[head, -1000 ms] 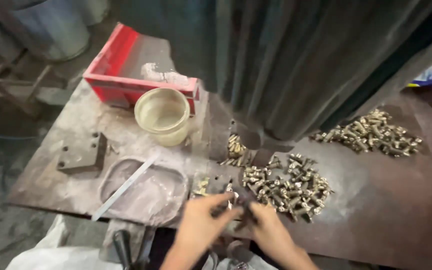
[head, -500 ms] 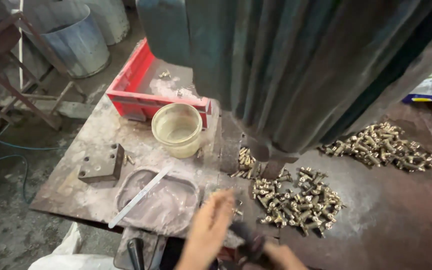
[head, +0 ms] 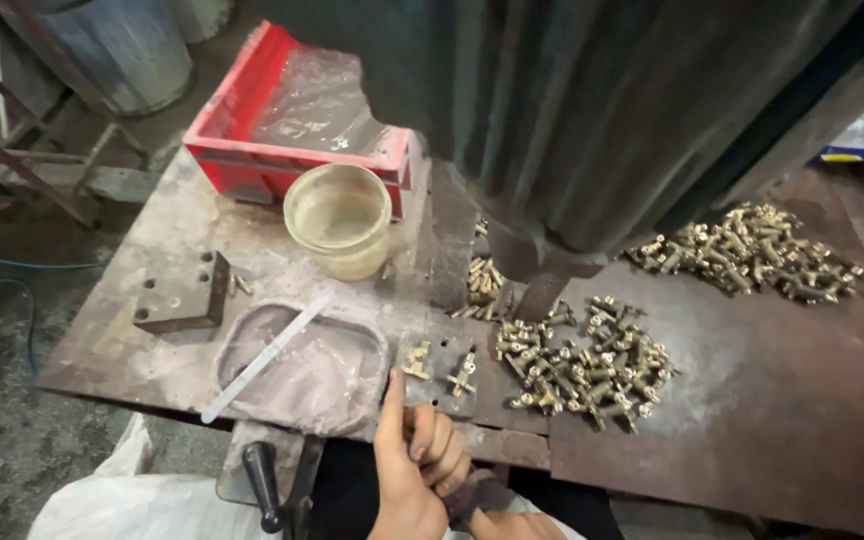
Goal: Deburr and finish small brass fittings using a drill press at a workbench.
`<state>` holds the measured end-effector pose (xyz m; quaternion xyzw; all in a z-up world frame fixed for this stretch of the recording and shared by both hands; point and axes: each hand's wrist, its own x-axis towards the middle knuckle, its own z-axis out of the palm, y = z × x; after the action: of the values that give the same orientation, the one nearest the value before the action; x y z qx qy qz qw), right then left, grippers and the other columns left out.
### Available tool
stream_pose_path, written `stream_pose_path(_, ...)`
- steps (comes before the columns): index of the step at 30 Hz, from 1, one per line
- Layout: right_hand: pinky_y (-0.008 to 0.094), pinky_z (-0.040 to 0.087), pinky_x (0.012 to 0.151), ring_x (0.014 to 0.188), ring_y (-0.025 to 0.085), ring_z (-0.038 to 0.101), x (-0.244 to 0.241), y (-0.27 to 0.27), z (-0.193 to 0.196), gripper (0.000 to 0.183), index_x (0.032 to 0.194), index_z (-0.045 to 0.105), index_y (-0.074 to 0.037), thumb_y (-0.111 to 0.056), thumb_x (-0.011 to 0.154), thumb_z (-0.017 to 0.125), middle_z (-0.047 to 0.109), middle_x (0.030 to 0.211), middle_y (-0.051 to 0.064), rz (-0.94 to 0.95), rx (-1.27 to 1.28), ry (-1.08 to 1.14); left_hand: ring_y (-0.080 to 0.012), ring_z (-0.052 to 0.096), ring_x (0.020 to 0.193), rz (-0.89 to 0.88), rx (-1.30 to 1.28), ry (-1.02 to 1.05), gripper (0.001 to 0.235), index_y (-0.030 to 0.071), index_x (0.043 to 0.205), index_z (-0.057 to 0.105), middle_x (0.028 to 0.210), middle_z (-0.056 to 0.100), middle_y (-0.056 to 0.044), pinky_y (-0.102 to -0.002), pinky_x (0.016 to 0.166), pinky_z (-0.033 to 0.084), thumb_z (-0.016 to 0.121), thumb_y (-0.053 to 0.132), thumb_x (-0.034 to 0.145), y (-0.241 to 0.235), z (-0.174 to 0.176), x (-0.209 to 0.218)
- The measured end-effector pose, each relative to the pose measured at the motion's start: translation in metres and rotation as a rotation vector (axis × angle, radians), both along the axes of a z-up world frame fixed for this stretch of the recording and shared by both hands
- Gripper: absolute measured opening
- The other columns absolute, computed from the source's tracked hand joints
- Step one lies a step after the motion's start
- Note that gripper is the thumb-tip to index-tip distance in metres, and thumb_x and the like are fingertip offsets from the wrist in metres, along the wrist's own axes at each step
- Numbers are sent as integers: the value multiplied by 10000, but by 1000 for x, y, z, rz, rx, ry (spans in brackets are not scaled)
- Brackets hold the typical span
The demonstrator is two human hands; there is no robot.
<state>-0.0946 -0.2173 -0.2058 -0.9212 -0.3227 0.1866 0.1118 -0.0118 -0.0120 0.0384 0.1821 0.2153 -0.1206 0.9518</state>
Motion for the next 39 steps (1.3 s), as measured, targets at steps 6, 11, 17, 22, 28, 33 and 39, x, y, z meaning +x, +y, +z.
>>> stream_pose_path(6,373,579,777,912,245,741,38,-5,117,308,1293,621,-90,-157,996,574,718,1106,163,-85,360,323,-143,442,486,3,146,-112,474,126,656,539,586,483,-10,-301,460,382,475,426,1016,5,4,1)
stream_pose_path(11,344,597,891,920,243,769,109,7,222,170,1097,744,-78,-193,973,768,756,963,150,-599,237,304,-247,634,1015,244,1664,-592,238,35,1131,703,1096,696,-102,-371,879,485,629,197,973,28,15,26)
stream_pose_path(17,519,455,1024,1314,486,528,160,32,198,285,1001,639,-28,50,736,711,618,1215,272,50,456,-523,-309,611,993,198,1870,-517,185,56,1084,725,1054,713,-103,-404,883,474,676,145,929,28,6,28)
stream_pose_path(22,432,549,828,971,366,710,145,37,204,284,1202,670,-86,-73,919,695,743,1041,167,-461,649,-7,-309,678,954,108,1766,-538,338,35,1085,703,1032,714,-122,-392,847,529,787,256,843,-5,-1,25)
stream_pose_path(28,349,566,800,861,215,696,152,51,205,412,1326,594,-84,-55,917,640,735,977,105,-612,861,18,-296,636,1010,225,2077,-772,271,84,971,781,926,719,-66,-453,996,455,824,292,804,-18,19,37)
stream_pose_path(33,294,451,704,840,131,587,183,84,225,291,1274,646,-31,-22,987,600,658,995,58,-537,1341,64,-360,498,1241,398,2221,-702,463,94,1140,727,1193,629,-150,-613,1109,267,815,373,781,-7,58,38)
stream_pose_path(39,265,332,373,419,76,452,188,109,263,195,925,674,-6,-184,972,737,527,542,-8,-829,1415,251,-345,494,1277,333,2158,-576,439,119,1223,666,1263,621,-119,-556,1108,294,766,274,825,12,34,13)
